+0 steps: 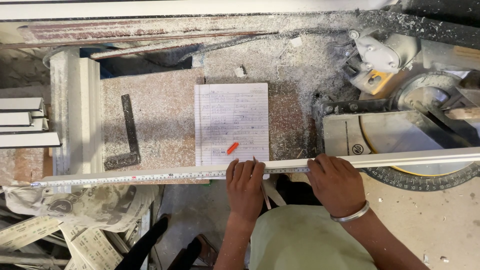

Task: The person lays a white plastic profile on the workbench, measures it with a folding ruler, and marks it with a pencil while checking a written sheet. They then cut the profile with a miter saw, measure and mark another profile, and cut it as well.

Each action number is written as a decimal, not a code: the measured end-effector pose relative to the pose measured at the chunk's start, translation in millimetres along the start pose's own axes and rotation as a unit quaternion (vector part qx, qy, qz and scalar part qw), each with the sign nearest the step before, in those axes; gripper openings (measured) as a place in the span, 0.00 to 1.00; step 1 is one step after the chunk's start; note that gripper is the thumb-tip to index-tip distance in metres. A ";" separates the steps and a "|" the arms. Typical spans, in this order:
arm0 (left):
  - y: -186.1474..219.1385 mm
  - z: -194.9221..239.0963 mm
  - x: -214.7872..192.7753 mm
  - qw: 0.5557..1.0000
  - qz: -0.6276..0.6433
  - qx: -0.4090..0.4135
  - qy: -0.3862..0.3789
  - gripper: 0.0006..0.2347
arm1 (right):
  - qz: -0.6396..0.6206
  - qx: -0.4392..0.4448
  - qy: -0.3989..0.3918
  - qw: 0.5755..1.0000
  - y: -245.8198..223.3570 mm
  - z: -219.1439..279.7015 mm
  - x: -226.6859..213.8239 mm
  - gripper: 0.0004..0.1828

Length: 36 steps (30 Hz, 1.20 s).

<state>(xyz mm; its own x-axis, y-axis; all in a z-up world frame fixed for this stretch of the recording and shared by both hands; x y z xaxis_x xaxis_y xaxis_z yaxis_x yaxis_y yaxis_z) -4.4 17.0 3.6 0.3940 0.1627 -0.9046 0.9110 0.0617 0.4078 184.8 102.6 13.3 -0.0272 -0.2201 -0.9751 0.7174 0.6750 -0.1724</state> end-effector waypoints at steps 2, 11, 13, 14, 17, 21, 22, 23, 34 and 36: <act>0.1 0.2 -0.2 1.000 0.001 0.000 -0.003 0.04 | -0.003 -0.001 0.006 1.000 -1.0 0.0 -2.4 0.12; -0.1 0.1 -1.6 1.000 0.002 0.002 0.000 0.05 | -0.003 0.000 0.011 1.000 -0.3 0.4 -0.6 0.13; 0.2 0.1 -1.4 1.000 0.003 0.004 0.000 0.05 | -0.003 -0.001 0.013 1.000 -0.2 0.8 -0.6 0.13; 0.1 0.1 -1.2 1.000 0.003 0.004 0.002 0.05 | -0.002 0.000 0.009 1.000 -0.3 0.4 -1.0 0.13; 0.5 -0.1 -1.8 1.000 0.002 0.003 0.004 0.04 | -0.001 0.002 0.003 1.000 -0.8 0.0 -1.7 0.13; 0.9 -0.3 -3.0 1.000 0.005 0.002 0.003 0.04 | -0.004 0.005 0.002 1.000 -0.6 -0.3 -0.3 0.13; 0.9 0.1 -2.5 1.000 0.005 0.002 0.003 0.04 | -0.004 0.005 0.002 1.000 -0.4 0.0 0.3 0.13; 0.8 0.4 -2.0 1.000 0.005 0.002 0.004 0.04 | -0.001 0.004 0.006 1.000 -0.2 0.3 0.7 0.13; 6.0 -1.4 -11.6 1.000 -0.006 -0.010 -0.022 0.05 | -0.004 -0.001 0.024 1.000 -2.4 0.2 -2.9 0.12; 17.2 -8.1 -34.1 1.000 0.004 0.000 -0.012 0.07 | -0.008 0.001 0.034 0.999 -1.6 -0.1 -3.8 0.12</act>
<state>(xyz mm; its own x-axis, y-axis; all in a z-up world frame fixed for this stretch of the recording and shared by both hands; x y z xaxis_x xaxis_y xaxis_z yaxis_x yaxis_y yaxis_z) -3.2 20.5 42.5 0.4046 0.1400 -0.9037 0.9076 0.0601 0.4156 183.8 102.5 17.3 -0.0864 -0.1826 -0.9794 0.7180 0.6700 -0.1883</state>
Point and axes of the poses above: each hand's wrist, its own z-axis away from the middle knuckle, its own x-axis out of the palm, y = z × x, the point moved 2 cm from there along -z, towards the middle knuckle, and after that the axes turned 15 degrees about -y, right-handed, at the moved point
